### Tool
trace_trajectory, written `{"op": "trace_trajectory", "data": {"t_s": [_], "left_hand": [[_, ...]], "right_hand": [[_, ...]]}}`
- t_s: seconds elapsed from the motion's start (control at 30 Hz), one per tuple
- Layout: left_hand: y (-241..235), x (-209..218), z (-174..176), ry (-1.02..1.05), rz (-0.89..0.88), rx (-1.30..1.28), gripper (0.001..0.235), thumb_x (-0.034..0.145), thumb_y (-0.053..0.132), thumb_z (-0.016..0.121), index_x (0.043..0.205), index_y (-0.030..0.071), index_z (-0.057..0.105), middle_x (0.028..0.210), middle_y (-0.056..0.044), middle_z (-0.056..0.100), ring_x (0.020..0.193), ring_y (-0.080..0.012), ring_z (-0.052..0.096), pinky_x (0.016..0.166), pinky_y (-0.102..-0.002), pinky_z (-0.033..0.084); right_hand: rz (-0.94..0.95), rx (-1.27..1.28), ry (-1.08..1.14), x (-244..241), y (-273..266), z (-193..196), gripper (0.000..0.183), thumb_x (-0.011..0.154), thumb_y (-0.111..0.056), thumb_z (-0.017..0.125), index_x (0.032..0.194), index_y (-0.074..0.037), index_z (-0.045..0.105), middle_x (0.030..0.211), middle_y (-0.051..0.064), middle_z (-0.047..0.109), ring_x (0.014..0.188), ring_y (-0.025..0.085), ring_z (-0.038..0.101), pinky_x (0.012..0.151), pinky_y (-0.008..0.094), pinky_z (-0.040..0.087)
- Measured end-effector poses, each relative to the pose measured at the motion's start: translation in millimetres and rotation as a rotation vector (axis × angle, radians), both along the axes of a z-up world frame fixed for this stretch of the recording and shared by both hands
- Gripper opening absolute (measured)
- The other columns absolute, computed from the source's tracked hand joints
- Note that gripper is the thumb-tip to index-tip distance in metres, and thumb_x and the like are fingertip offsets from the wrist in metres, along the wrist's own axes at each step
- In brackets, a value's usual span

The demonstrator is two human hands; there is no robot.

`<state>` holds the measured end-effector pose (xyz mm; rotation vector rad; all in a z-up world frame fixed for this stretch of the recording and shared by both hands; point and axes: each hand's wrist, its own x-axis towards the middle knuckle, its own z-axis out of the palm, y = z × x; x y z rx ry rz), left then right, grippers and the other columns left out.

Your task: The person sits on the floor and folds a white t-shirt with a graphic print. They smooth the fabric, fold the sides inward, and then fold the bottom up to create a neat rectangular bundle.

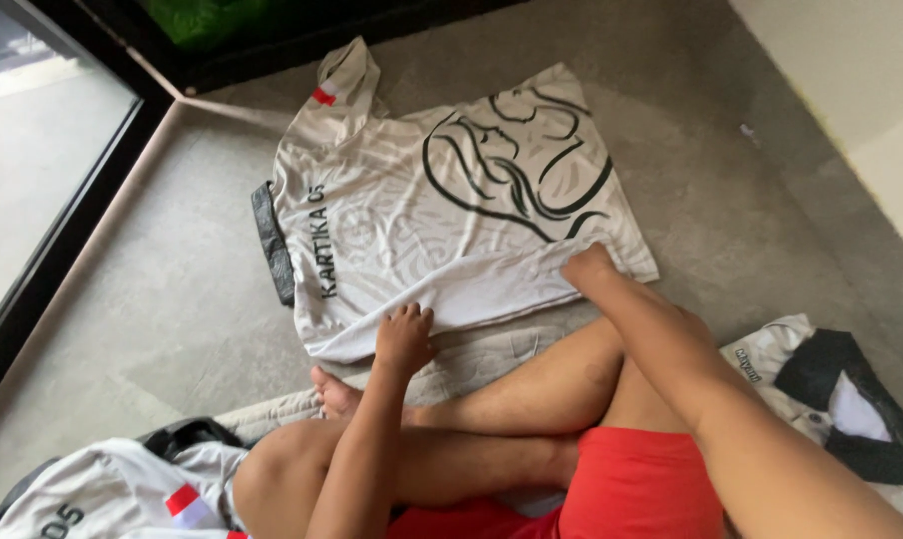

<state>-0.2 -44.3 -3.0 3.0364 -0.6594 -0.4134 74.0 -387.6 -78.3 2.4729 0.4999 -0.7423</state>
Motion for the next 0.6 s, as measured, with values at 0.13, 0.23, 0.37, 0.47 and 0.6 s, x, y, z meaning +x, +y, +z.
{"op": "trace_trajectory", "data": {"t_s": [0.13,0.23,0.37,0.47,0.6], "left_hand": [[13.0,5.8,-52.7,0.107,0.083,0.018,0.040,0.073,0.029,0.066,0.108,0.011,0.055,0.107,-0.010,0.056,0.100,-0.0294,0.056,0.075,-0.042,0.052],[10.6,10.7,-52.9,0.079,0.082,0.026,0.037,0.073,0.026,0.068,0.106,0.012,0.057,0.104,-0.008,0.057,0.096,-0.0273,0.058,0.071,-0.040,0.054],[14.2,11.0,-55.1,0.049,0.095,-0.030,0.030,0.076,0.019,0.063,0.103,0.010,0.056,0.100,-0.010,0.058,0.093,-0.0283,0.061,0.070,-0.039,0.055],[13.7,13.8,-45.8,0.062,0.117,-0.038,0.032,0.074,0.019,0.062,0.104,0.009,0.054,0.102,-0.011,0.057,0.095,-0.0303,0.059,0.072,-0.042,0.055],[18.5,11.4,-24.2,0.104,0.131,-0.025,0.044,0.069,0.027,0.068,0.107,0.009,0.055,0.104,-0.012,0.056,0.097,-0.0314,0.058,0.075,-0.043,0.054]], "right_hand": [[0.042,0.028,-0.014,-1.3,-1.8,-6.6,0.026,0.083,0.002,0.047,0.089,-0.010,0.068,0.094,0.005,0.068,0.092,0.023,0.063,0.079,0.049,0.042],[0.020,0.025,-0.021,-2.8,0.9,3.7,0.030,0.083,0.003,0.043,0.090,-0.012,0.068,0.097,0.004,0.068,0.094,0.022,0.063,0.079,0.048,0.042],[0.030,-0.002,0.002,-9.3,5.8,18.5,0.028,0.082,0.003,0.045,0.089,-0.011,0.068,0.096,0.006,0.068,0.093,0.024,0.062,0.080,0.050,0.041],[0.040,-0.005,0.004,-4.5,4.4,12.5,0.027,0.083,0.003,0.046,0.090,-0.011,0.068,0.096,0.005,0.068,0.093,0.024,0.062,0.080,0.048,0.041],[0.018,-0.042,-0.005,-27.8,44.9,118.2,0.029,0.083,0.003,0.046,0.090,-0.014,0.069,0.096,0.003,0.068,0.093,0.021,0.062,0.077,0.047,0.041]]}}
